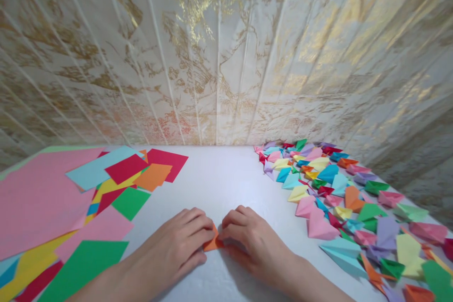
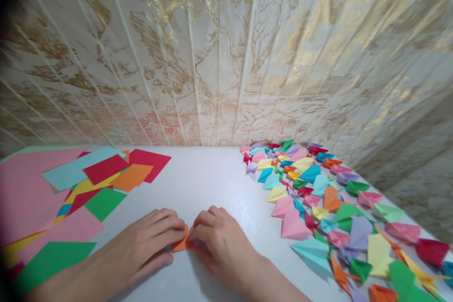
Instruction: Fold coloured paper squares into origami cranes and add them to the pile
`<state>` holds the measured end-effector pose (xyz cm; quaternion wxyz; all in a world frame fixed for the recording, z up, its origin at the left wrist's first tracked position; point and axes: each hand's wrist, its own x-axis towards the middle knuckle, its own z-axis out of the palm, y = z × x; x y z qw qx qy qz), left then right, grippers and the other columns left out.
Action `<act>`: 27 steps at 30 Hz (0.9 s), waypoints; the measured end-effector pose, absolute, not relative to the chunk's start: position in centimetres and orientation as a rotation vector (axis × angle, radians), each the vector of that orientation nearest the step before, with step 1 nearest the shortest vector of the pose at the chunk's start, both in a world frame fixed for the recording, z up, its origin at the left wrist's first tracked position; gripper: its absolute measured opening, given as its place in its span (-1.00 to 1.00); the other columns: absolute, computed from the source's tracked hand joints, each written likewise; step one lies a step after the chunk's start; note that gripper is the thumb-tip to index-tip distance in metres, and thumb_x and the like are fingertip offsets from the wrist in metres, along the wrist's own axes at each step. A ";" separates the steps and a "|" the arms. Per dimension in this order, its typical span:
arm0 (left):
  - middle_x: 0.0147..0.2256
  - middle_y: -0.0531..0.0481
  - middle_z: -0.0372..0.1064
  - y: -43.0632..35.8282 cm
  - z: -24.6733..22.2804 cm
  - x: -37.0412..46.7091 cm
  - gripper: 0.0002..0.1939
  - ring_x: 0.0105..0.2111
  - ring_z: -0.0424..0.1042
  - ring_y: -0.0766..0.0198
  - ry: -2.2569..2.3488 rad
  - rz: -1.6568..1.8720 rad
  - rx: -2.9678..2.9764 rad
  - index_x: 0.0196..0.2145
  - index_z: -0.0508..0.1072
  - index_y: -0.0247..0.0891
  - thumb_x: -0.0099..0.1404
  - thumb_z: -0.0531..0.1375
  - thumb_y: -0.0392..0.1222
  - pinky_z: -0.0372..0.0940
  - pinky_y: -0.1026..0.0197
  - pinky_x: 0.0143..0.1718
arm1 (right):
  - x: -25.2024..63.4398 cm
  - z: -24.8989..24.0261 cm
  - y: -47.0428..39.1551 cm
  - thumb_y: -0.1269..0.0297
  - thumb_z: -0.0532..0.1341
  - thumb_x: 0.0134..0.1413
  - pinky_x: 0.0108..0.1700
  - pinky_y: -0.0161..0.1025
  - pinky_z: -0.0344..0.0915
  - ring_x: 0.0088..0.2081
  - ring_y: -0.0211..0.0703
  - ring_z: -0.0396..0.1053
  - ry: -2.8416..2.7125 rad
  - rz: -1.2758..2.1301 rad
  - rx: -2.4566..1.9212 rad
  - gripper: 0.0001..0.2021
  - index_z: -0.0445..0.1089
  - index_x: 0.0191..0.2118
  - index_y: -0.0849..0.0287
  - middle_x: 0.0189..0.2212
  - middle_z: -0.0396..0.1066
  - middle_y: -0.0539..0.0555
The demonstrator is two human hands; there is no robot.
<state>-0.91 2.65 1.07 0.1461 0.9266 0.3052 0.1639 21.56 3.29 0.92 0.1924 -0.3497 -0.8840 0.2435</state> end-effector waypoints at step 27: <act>-0.26 0.02 0.39 3.5 0.1 -0.2 -0.82 -0.24 0.35 0.26 0.916 0.735 2.526 -0.27 0.34 -0.22 0.41 0.04 -0.45 0.29 0.25 -0.19 | 22.1 0.5 3.0 0.50 0.09 0.25 -0.15 -0.17 0.19 -0.20 -0.16 0.33 -2.582 0.464 -0.694 -0.77 0.40 -0.07 0.14 -0.24 0.50 0.06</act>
